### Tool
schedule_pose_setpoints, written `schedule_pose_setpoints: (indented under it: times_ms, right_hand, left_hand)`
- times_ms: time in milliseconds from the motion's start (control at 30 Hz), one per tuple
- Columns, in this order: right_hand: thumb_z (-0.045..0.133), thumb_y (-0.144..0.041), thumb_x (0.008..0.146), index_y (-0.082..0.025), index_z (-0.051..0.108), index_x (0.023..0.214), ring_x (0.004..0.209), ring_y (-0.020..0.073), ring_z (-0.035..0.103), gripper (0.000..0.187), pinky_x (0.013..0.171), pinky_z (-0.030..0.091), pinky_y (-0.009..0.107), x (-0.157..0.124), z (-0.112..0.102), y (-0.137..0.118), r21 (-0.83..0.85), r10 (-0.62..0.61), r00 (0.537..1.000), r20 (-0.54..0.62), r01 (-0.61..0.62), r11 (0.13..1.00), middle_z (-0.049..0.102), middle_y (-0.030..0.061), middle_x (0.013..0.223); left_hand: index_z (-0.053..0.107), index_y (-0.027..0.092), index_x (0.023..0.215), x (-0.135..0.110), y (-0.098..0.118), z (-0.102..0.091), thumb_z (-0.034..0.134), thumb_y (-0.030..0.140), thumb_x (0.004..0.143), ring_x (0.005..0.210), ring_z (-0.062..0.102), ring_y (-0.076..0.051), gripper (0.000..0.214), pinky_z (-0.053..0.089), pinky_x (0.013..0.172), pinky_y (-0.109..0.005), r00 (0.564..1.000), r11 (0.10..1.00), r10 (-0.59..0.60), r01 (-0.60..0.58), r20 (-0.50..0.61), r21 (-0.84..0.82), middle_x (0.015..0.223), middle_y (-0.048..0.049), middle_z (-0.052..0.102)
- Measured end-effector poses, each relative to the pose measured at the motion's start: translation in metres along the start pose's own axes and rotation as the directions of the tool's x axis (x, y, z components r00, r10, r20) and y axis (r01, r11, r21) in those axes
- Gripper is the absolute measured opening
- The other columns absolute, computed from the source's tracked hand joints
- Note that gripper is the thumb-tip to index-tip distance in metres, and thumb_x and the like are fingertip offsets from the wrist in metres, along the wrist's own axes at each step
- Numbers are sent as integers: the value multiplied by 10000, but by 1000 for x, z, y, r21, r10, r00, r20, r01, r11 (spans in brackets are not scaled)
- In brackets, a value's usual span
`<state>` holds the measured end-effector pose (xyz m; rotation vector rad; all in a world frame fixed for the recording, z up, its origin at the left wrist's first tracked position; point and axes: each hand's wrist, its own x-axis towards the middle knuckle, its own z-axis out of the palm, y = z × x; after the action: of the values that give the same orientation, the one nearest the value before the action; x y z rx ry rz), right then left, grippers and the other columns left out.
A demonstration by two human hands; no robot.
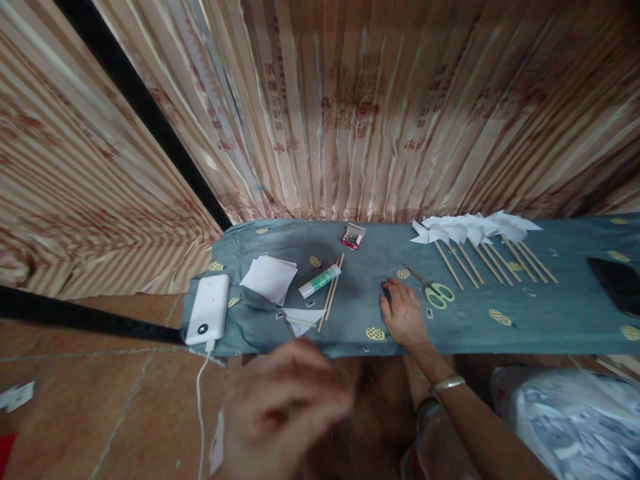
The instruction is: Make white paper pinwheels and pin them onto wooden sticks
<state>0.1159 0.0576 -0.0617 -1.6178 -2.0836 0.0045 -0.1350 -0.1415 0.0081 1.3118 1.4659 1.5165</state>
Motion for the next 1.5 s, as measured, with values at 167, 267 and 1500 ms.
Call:
schedule_pose_setpoints:
  times_ms: [167,267,1500]
  right_hand:
    - [401,-282,919,-140,563,1163,1156,306,505,326,915,424,448,-1,1,1,13,-8,1000,-14,8,1000,583,162,1262]
    - [394,-282,924,-129,564,1163,1160,308,503,331,920,425,449,-2,1,1,21,-8,1000,-14,8,1000,583,169,1259]
    - [411,-284,925,-124,564,1151,1165,301,513,316,940,429,456,-1,4,5,33,-13,1000,-11,13,999,588,170,1254]
  left_hand:
    - [653,197,581,148,44,5,705,311,699,584,555,-139,171,447,595,-261,986,971,69,-31,-154,237,586,14,613]
    - [631,193,570,176,14,1,644,360,741,665,588,-170,240,480,701,-296,987,907,32,37,-156,420,618,-4,625]
    - [718,204,793,181,-87,-12,700,301,686,1026,643,-261,146,515,896,-403,993,812,6,65,-120,581,1130,-86,672]
